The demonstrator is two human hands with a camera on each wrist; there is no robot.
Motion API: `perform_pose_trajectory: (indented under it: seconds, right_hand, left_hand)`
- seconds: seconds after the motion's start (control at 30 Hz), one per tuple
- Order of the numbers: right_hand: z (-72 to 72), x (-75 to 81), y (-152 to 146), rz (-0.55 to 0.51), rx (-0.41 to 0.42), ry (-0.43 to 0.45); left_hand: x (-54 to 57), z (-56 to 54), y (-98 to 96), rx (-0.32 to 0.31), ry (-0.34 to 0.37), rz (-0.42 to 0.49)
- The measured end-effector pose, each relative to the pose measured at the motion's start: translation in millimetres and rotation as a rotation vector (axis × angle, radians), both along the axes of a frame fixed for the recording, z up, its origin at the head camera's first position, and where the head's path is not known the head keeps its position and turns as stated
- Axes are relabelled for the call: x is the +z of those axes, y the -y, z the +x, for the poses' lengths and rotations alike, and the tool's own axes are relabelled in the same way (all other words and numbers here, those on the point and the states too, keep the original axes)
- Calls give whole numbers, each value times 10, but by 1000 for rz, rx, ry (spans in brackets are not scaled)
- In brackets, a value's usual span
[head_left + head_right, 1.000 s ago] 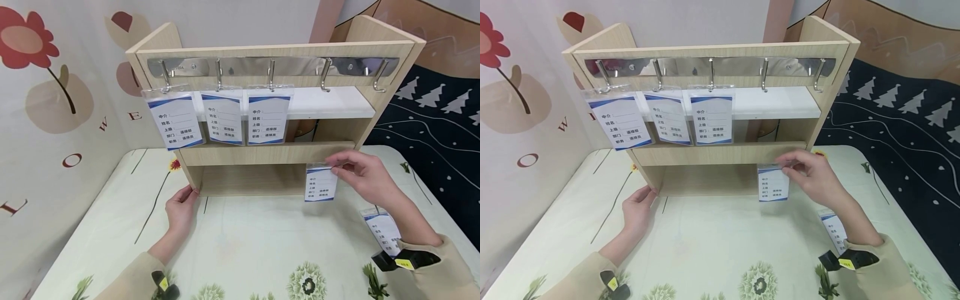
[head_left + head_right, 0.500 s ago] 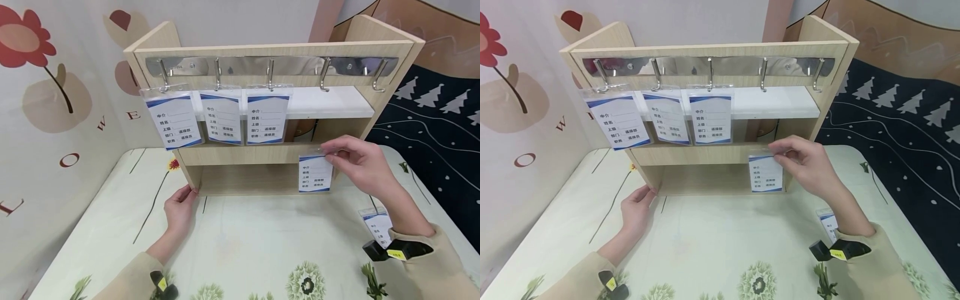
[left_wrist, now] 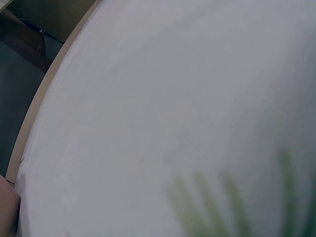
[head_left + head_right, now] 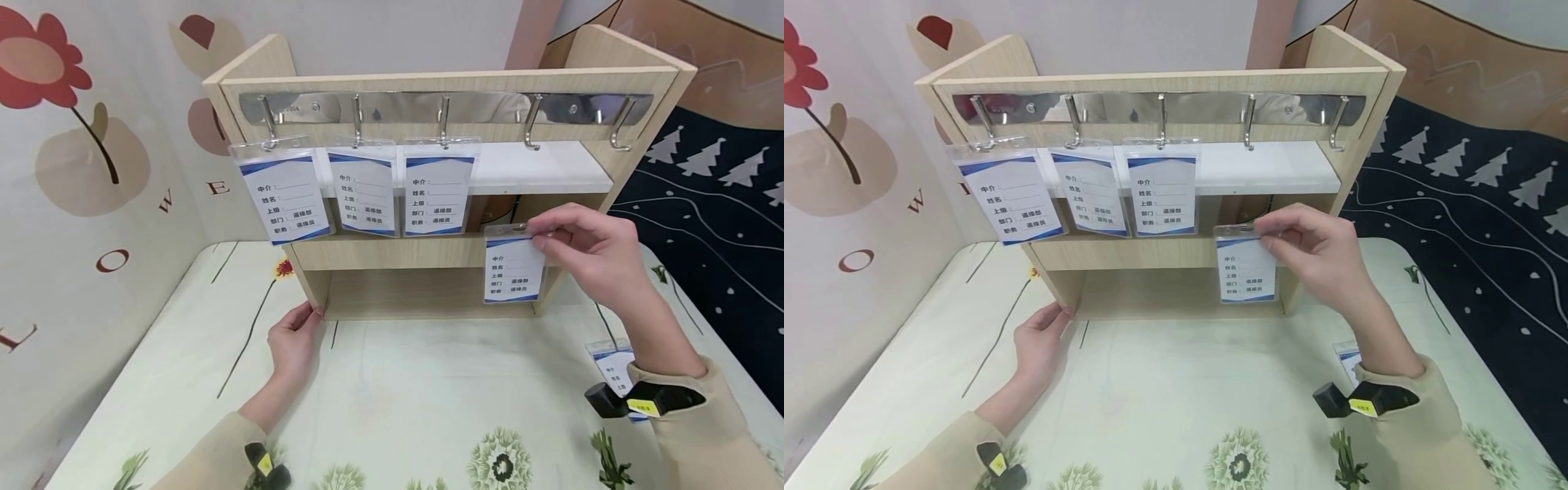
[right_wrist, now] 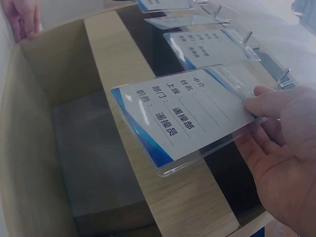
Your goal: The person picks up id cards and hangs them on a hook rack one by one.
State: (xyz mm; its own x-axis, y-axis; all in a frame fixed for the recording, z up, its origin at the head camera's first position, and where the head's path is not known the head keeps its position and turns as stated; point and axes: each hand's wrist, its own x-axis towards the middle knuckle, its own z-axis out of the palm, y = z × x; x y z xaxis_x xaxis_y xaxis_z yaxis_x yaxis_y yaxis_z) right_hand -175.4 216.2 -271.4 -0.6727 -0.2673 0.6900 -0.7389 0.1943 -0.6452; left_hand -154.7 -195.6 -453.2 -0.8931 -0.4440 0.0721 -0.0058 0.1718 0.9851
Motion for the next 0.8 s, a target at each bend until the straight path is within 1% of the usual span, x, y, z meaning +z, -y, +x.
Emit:
perform_pose_trajectory:
  seconds: [0.03, 0.3, 0.43, 0.53, 0.67, 0.8]
  right_hand:
    - [-1, 7, 2, -24, 4, 1]
    - [6, 89, 56, -89, -70, -26]
    - [-2, 126, 82, -177, -60, -34]
    - [-19, 150, 102, -269, -25, -25]
    - [-35, 189, 134, -330, -29, -36]
    - [-32, 243, 172, -354, -58, -49]
  left_hand:
    - [0, 0, 0, 0, -2, 1]
    - [3, 5, -6, 0, -9, 12]
    - [6, 4, -12, 7, -5, 16]
    - [9, 3, -14, 15, -5, 18]
    - [12, 3, -15, 20, -7, 17]
    - [20, 8, -17, 25, -6, 14]
